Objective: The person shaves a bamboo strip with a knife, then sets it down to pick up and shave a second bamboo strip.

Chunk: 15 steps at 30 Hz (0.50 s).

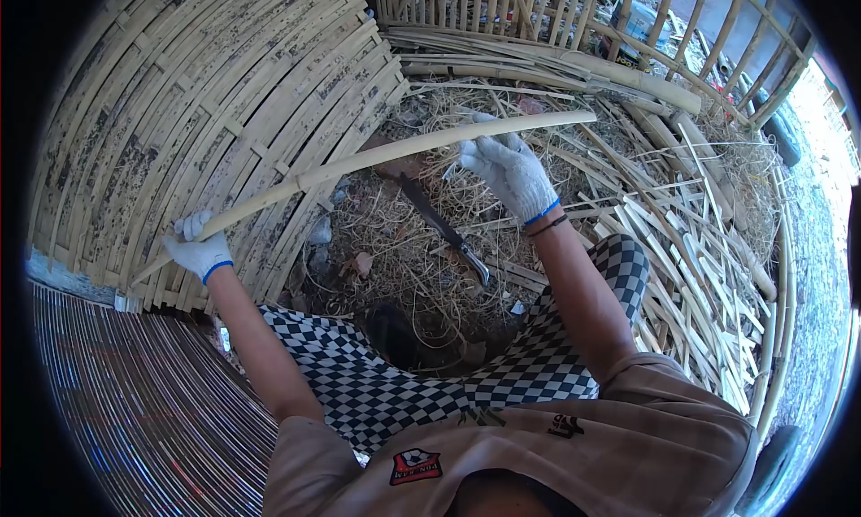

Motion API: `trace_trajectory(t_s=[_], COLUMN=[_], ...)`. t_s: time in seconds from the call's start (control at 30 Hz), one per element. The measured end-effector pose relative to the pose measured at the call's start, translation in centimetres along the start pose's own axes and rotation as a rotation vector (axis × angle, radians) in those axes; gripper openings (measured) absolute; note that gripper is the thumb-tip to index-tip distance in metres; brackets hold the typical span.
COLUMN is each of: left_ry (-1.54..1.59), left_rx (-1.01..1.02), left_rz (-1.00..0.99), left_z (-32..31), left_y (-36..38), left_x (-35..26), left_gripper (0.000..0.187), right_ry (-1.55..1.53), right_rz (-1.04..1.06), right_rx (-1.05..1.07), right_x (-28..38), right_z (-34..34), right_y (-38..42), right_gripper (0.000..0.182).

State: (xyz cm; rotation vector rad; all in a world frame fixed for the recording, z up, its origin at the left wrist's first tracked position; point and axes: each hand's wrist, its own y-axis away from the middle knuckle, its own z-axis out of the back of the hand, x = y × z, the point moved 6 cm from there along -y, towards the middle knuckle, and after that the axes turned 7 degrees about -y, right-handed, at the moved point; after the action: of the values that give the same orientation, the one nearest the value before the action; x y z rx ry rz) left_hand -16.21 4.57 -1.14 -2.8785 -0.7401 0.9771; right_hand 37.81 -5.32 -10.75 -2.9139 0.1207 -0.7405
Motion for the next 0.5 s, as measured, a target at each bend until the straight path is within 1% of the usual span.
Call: trace_trajectory(t_s=[0.3, 0.43, 0.5], left_ry=[-0.211, -0.185, -0.127], left_rx=[-0.162, -0.174, -0.208], left_rz=[-0.110, -0.152, -0.145], left_z=[-1.7, -3.3, -5.8], left_y=[1.7, 3.3, 5.2], left_x=[0.0, 0.9, 1.6], left_gripper=[0.054, 0.052, 0.052], right_ry=[-0.042, -0.077, -0.095], right_rz=[-0.007, -0.010, 0.010], right_rx=[-0.026, -0.055, -0.095], right_x=[-0.5, -0.9, -1.0], right_z=[0.2, 1.0, 1.6], right_y=[-0.2, -0.4, -0.4], right_gripper=[0.040, 0.031, 0.027])
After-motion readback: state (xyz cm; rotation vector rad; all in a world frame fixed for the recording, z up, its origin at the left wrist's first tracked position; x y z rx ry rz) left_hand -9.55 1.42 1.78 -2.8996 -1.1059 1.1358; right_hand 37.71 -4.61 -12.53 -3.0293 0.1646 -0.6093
